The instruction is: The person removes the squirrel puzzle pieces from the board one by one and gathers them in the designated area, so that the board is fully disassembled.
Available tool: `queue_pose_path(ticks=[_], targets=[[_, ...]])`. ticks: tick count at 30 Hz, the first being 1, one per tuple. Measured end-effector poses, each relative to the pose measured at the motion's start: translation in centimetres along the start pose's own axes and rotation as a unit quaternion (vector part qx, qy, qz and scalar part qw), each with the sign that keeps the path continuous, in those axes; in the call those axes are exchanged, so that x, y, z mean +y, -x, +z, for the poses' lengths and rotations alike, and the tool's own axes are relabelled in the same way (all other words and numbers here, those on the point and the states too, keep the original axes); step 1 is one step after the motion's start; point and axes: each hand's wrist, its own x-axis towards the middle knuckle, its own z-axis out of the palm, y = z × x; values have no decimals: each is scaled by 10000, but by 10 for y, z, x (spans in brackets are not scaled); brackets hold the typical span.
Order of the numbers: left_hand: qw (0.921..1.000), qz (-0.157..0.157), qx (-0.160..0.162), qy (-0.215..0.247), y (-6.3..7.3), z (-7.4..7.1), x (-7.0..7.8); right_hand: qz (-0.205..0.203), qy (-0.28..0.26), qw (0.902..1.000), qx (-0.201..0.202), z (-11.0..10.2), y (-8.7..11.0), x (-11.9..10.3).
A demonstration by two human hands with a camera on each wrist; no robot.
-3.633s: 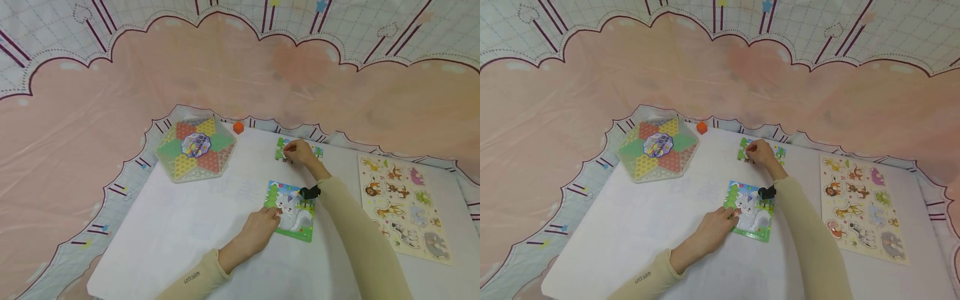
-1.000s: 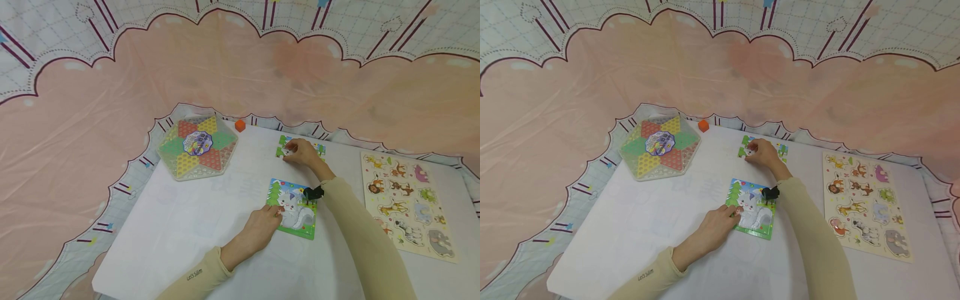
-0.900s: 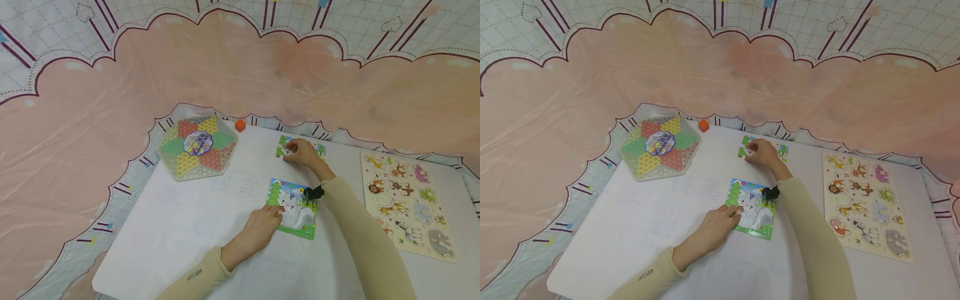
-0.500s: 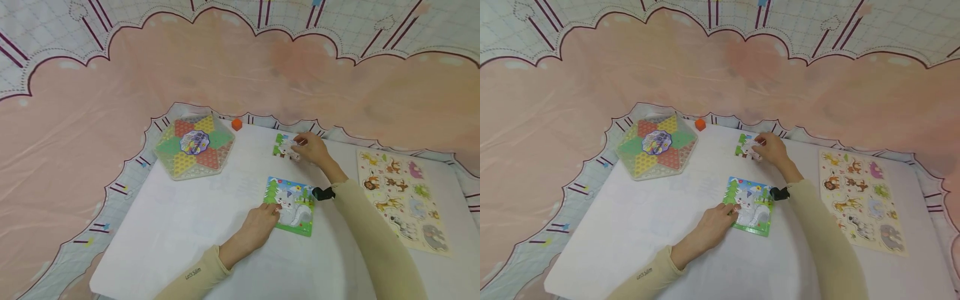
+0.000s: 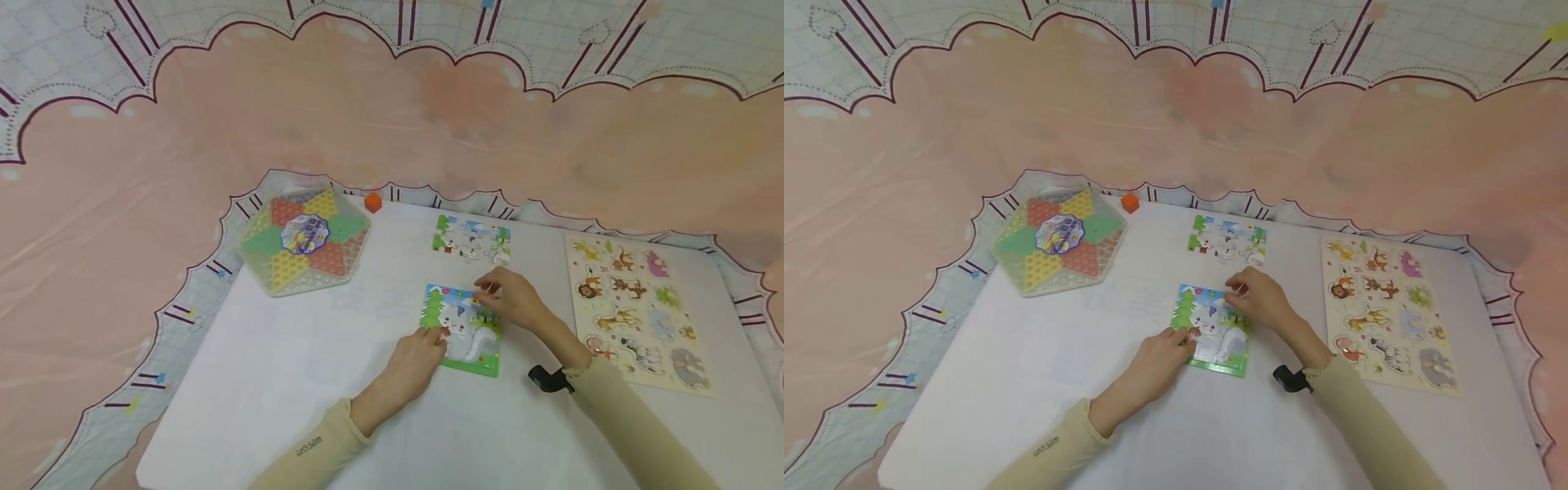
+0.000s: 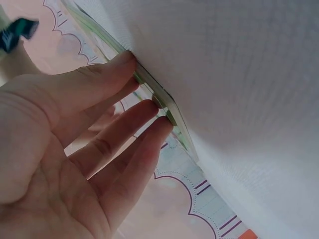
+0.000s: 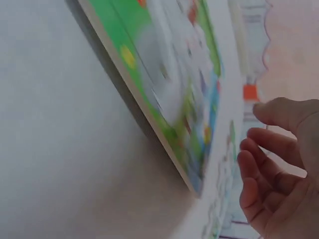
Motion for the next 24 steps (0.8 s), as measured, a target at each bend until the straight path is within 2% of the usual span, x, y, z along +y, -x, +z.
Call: queue_pose_path(ticks=[5,11,17,24], targets=[[10000,-34,-16,-72,0,0,0,-23,54,9993,-382,23,17,-11],[9991,76,37,-426,1,2,3,116,64,9987,-498,41,29,-15],[9984,58,-15,-559,-1,2,5,-146,20,9988,-460,51,33,-21],[9987,35,161,-480,0,1,4,-178,-81,9979,-611,53,32,-28]])
